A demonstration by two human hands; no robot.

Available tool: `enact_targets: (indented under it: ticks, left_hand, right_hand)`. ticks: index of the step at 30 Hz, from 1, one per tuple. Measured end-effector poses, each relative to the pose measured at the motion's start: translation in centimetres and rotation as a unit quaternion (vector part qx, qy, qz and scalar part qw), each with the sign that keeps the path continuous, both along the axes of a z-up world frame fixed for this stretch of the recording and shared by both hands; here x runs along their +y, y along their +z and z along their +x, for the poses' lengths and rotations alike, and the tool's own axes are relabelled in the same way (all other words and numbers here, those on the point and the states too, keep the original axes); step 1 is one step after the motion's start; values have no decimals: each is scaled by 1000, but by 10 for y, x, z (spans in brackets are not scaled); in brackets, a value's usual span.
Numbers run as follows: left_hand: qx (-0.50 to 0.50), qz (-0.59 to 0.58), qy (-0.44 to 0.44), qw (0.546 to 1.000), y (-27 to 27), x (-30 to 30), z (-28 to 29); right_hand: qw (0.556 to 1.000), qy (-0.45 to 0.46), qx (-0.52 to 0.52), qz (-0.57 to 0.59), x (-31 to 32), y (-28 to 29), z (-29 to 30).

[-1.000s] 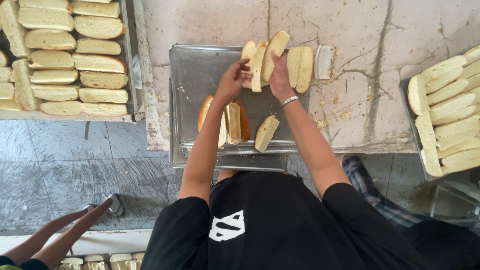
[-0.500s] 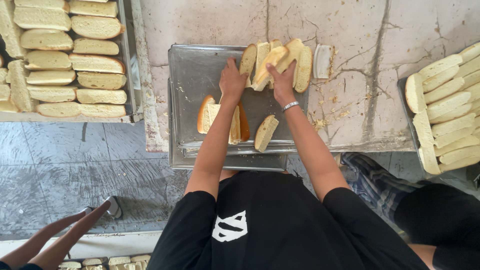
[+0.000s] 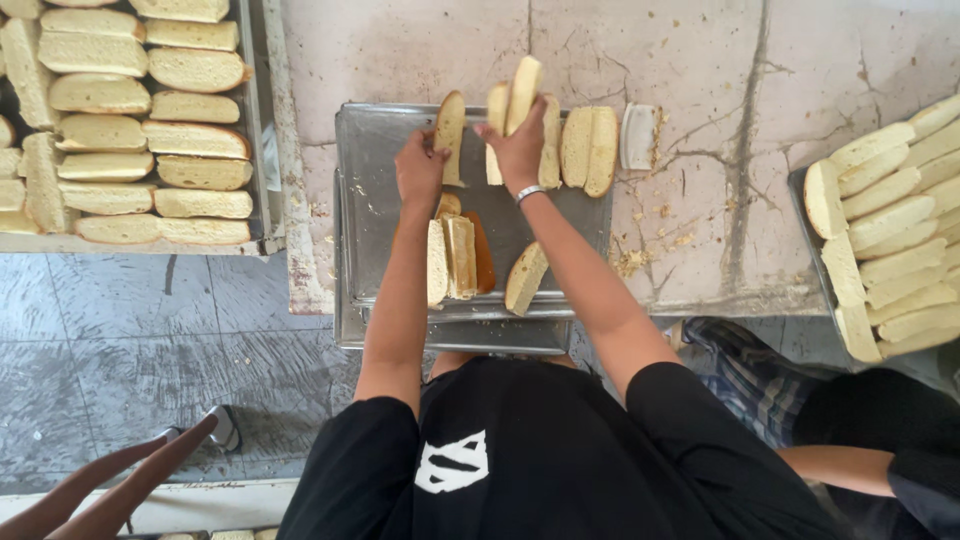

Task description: The person arranges sliced bread on metal trays, picking up stacks of bread and placing them in rows. They also wipe crumbs from the tray surface and move the trays around the workspace.

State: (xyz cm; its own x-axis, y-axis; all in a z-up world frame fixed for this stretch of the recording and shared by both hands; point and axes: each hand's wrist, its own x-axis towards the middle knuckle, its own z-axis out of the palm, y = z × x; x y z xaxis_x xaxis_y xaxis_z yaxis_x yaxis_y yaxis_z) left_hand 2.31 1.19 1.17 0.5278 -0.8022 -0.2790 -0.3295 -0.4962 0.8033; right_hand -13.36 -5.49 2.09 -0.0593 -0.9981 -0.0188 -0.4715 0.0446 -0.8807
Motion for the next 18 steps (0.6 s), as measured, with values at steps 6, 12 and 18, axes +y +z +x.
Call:
enact_targets:
  ticks: [6, 12, 18]
  left_hand:
    - [4, -63, -11, 998, -19, 5, 6]
    - [5, -77, -45, 996, -26, -9, -19]
    - [-156, -140, -122, 970, 18, -2, -27]
  right_hand:
    - [998, -6, -66, -12, 0, -51, 3]
    - [982, -44, -178, 37, 9, -79, -35]
    - [965, -1, -217, 147, 19, -54, -50]
